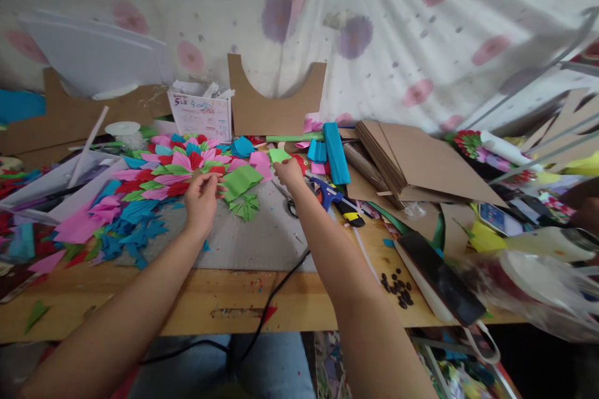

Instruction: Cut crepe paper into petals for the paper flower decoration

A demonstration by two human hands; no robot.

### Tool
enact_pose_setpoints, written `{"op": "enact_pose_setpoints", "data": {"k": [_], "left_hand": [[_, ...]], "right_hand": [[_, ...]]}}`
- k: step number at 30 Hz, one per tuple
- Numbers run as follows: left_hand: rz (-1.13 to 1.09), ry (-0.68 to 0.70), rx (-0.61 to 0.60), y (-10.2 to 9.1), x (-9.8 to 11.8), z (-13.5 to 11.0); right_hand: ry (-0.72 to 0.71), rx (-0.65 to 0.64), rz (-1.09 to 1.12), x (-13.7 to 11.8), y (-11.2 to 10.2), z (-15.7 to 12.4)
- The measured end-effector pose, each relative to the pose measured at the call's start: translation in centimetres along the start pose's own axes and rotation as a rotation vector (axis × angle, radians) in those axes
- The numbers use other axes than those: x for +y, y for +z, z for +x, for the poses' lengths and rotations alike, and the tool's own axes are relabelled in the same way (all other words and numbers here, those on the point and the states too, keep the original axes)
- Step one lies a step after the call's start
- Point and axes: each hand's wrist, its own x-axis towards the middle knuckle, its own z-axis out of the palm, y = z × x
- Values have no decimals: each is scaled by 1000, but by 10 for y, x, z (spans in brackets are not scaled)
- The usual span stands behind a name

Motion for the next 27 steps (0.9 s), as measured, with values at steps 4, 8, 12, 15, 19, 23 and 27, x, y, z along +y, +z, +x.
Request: {"op": "enact_pose_setpoints", "data": {"k": [4, 8, 12, 15, 19, 23, 27], "left_hand": [[219, 152, -65, -3, -2, -1], [553, 356, -164, -4, 3, -5], [689, 517, -375, -1, 3, -13], [739, 550, -626, 3, -4, -22], [843, 543, -824, 8, -15, -33], [881, 557, -846, 9, -20, -34], [888, 605, -844, 7, -17, -33]], "right_hand": [[0, -22, -2, 16, -4, -41], [-95, -6, 16, 39, -10, -69], [-106, 14, 54, 49, -15, -76], [-101, -14, 67, 47, -15, -75], [-110, -32, 23, 47, -13, -75], [-132, -37, 11, 50, -12, -74], [-136, -57, 12, 51, -12, -74]]}}
